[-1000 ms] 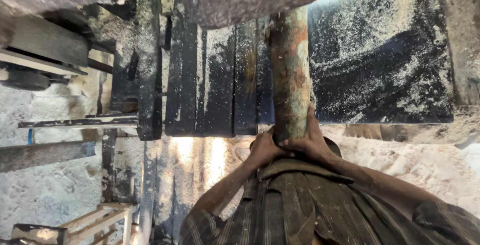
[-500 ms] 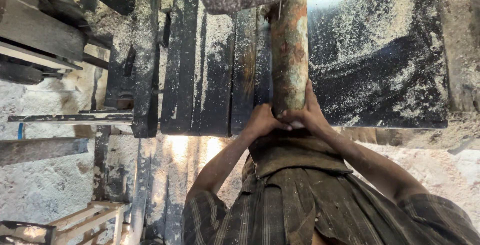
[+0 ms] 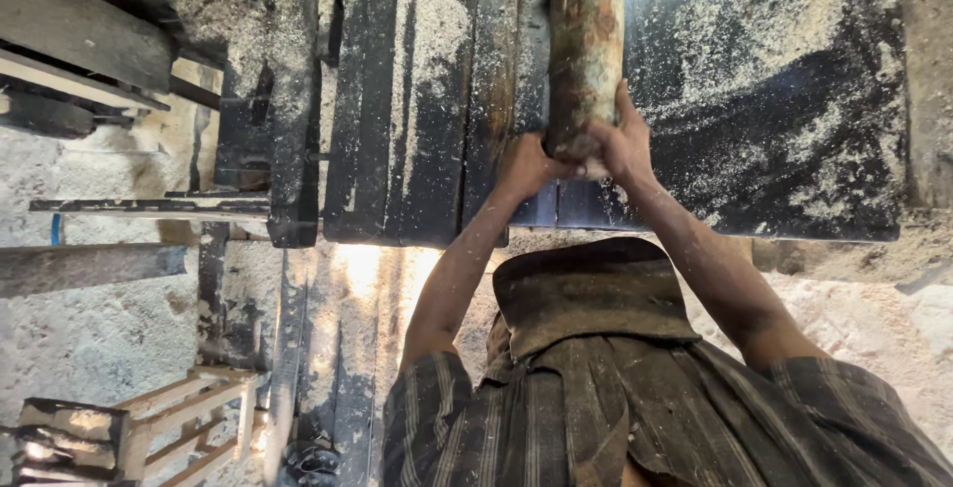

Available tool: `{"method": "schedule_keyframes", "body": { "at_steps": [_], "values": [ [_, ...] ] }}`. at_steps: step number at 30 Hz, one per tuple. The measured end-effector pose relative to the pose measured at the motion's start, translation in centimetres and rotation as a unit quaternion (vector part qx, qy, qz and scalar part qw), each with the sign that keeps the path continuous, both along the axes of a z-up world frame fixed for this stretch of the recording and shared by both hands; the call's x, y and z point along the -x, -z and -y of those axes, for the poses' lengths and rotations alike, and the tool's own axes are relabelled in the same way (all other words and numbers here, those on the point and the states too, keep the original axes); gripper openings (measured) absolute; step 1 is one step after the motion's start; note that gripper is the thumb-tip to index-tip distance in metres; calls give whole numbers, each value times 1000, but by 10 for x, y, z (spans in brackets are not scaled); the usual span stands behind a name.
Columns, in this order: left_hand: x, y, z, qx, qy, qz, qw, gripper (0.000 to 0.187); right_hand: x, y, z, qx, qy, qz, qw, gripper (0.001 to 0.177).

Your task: The person cuts wooden logs by guiding them through a table saw blade by hand.

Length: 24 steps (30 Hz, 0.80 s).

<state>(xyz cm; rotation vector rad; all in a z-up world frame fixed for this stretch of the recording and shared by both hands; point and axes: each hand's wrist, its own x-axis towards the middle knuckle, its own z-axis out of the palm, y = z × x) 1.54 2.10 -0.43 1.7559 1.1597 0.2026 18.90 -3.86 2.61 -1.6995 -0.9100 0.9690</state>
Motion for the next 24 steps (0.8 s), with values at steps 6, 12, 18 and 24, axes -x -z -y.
{"method": "schedule_keyframes", "body": {
  "at_steps": [6,12,18,24],
  "values": [
    [-13,-7,-17,-16,-56,23,998,62,-14,33,-29,-126,100,138,977,39],
    [-5,10,-7,-115,-111,68,985,92,-44,75,-81,-173,147,153,962,31],
    [65,18,28,-289,-185,17,939,81,-80,121,-140,-132,158,173,963,33],
    [128,9,44,-248,-244,-132,928,79,-111,143,-204,-55,171,194,964,40]
  ]
}}
